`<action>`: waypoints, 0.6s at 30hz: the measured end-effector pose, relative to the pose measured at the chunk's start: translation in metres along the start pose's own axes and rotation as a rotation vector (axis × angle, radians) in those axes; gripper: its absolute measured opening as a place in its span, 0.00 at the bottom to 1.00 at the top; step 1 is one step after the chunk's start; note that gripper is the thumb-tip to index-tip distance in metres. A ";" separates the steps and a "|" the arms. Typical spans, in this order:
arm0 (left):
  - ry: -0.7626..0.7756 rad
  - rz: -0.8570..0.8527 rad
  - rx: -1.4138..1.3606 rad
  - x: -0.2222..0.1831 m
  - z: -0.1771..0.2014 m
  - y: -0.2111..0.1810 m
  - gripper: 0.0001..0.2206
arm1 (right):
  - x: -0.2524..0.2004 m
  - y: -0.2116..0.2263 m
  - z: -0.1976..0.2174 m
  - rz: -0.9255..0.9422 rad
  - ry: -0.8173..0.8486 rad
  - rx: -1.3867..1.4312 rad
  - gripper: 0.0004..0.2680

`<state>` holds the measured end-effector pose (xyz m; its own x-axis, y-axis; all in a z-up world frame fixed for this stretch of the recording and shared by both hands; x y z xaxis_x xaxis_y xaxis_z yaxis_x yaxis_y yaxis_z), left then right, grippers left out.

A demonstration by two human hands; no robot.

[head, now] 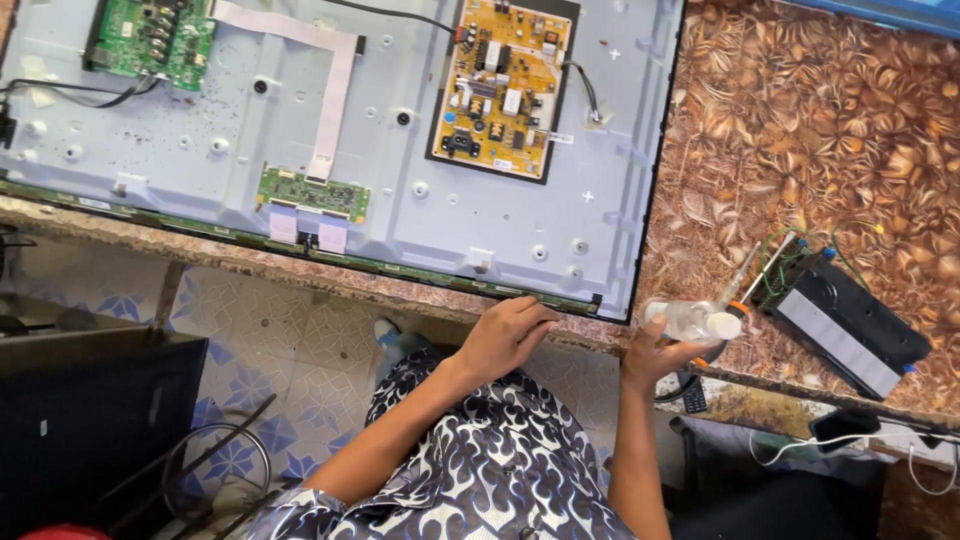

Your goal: The person works on the back of a disassembled flat-screen television, manipulating a ribbon cable and connecting wires to the circuit boards. They use a screwdriver to adjust components and a plastic bottle to apply liquid to the screen's edge.

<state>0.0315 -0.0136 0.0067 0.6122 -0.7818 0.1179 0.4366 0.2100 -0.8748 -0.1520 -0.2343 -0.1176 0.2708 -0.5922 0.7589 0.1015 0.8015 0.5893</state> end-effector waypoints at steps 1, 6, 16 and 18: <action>-0.002 -0.027 0.018 -0.001 0.005 0.002 0.05 | -0.002 -0.003 -0.001 -0.027 -0.009 -0.079 0.31; -0.061 -0.047 0.036 -0.012 0.043 0.020 0.04 | 0.012 0.023 -0.006 -0.055 0.021 -0.198 0.28; -0.267 0.002 0.034 -0.059 0.158 0.070 0.08 | -0.010 -0.035 -0.001 -0.071 0.020 -0.359 0.28; -0.310 0.048 0.007 -0.073 0.183 0.083 0.08 | -0.005 -0.026 -0.006 -0.032 0.035 -0.372 0.28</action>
<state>0.1438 0.1683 0.0111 0.8036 -0.5551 0.2148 0.4059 0.2472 -0.8798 -0.1502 -0.2515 -0.1380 0.2937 -0.6192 0.7282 0.4493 0.7619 0.4666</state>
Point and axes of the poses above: each hand's wrist, its own x-axis towards the middle knuckle, its own z-axis out of the back of the hand, y = z × x, the point moved 4 cm from there along x, towards the middle knuckle, and after that the axes turned 12 degrees about z, right-handed, at the moved point
